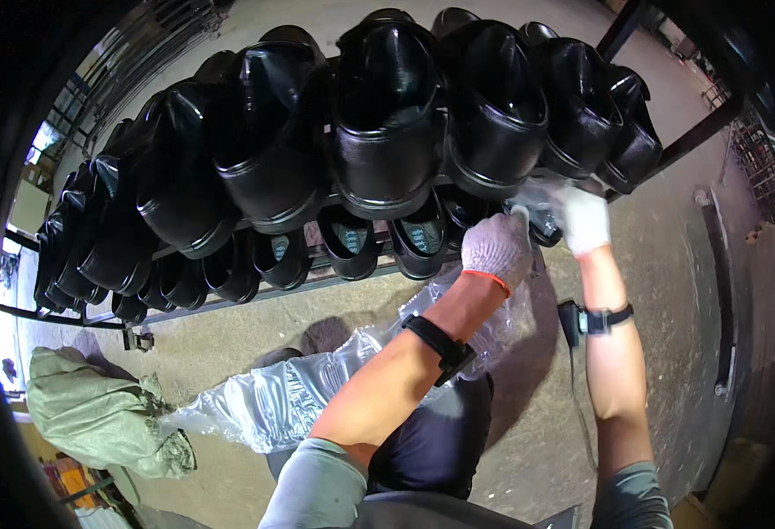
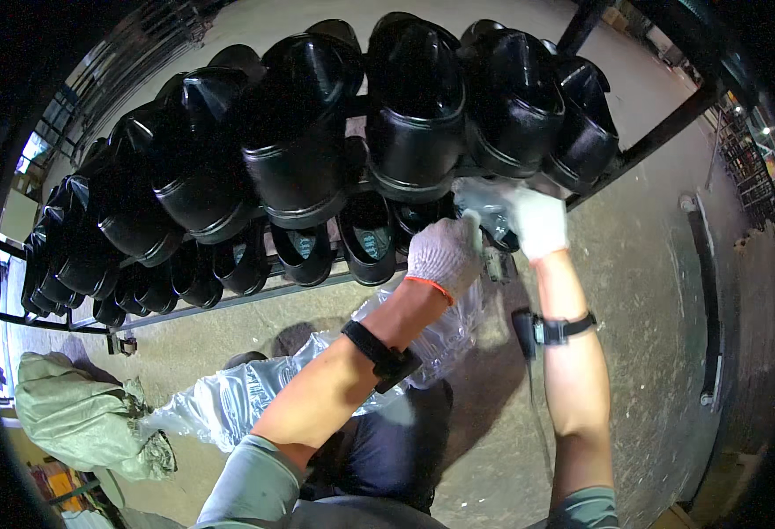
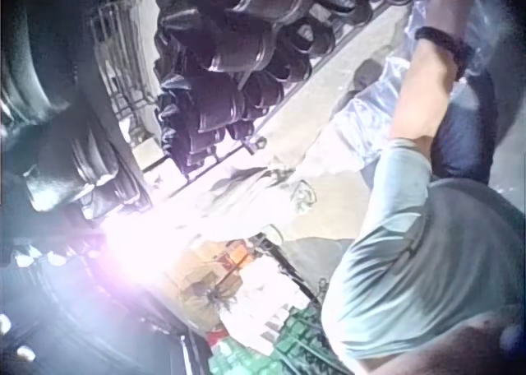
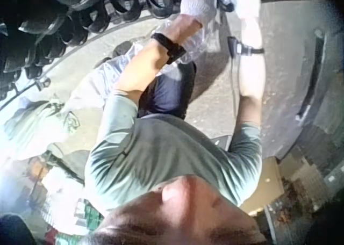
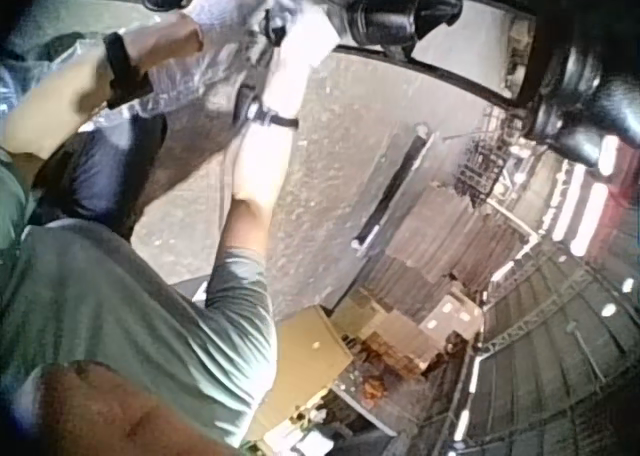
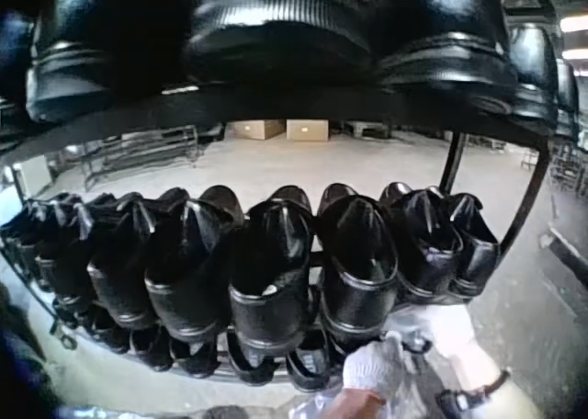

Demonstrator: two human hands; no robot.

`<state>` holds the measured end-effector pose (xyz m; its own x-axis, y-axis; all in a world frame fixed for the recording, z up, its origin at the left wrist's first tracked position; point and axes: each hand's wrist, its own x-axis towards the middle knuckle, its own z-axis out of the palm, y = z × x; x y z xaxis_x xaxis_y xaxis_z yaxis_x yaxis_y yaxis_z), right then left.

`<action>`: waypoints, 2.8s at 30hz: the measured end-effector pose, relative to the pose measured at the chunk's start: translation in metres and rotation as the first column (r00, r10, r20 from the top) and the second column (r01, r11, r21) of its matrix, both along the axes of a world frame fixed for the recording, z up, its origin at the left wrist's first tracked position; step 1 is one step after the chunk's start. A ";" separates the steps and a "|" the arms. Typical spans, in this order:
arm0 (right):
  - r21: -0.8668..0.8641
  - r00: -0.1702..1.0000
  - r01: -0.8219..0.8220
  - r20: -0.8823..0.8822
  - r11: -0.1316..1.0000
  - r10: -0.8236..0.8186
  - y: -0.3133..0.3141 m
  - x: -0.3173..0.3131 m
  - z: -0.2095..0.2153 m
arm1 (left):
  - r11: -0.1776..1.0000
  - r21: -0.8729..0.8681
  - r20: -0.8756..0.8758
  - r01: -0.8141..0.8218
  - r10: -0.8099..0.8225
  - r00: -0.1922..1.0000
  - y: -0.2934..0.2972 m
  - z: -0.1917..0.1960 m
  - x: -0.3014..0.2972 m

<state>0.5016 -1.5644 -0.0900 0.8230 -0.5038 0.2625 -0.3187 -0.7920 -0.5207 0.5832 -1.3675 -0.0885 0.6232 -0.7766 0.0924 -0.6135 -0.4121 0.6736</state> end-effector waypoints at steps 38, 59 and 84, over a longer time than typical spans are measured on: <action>0.540 1.000 -0.005 0.005 0.842 0.003 0.083 -0.117 0.115 | 0.812 -0.583 -0.265 -0.039 -0.145 0.953 0.154 0.033 0.002; -0.151 0.866 -0.353 -0.426 0.923 0.261 0.100 0.095 0.042 | 0.983 0.039 0.038 -0.180 0.178 0.983 0.075 -0.006 0.021; 0.110 0.831 -0.518 -0.170 0.849 0.529 0.176 -0.082 0.071 | 0.892 -0.206 0.192 0.403 -0.367 0.910 0.251 0.049 0.034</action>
<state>0.4198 -1.3886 -0.0186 0.9981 0.0072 0.0617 0.0396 -0.8391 -0.5426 0.6175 -1.1169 -0.0399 0.2453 -0.8966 0.3686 -0.7891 0.0362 0.6132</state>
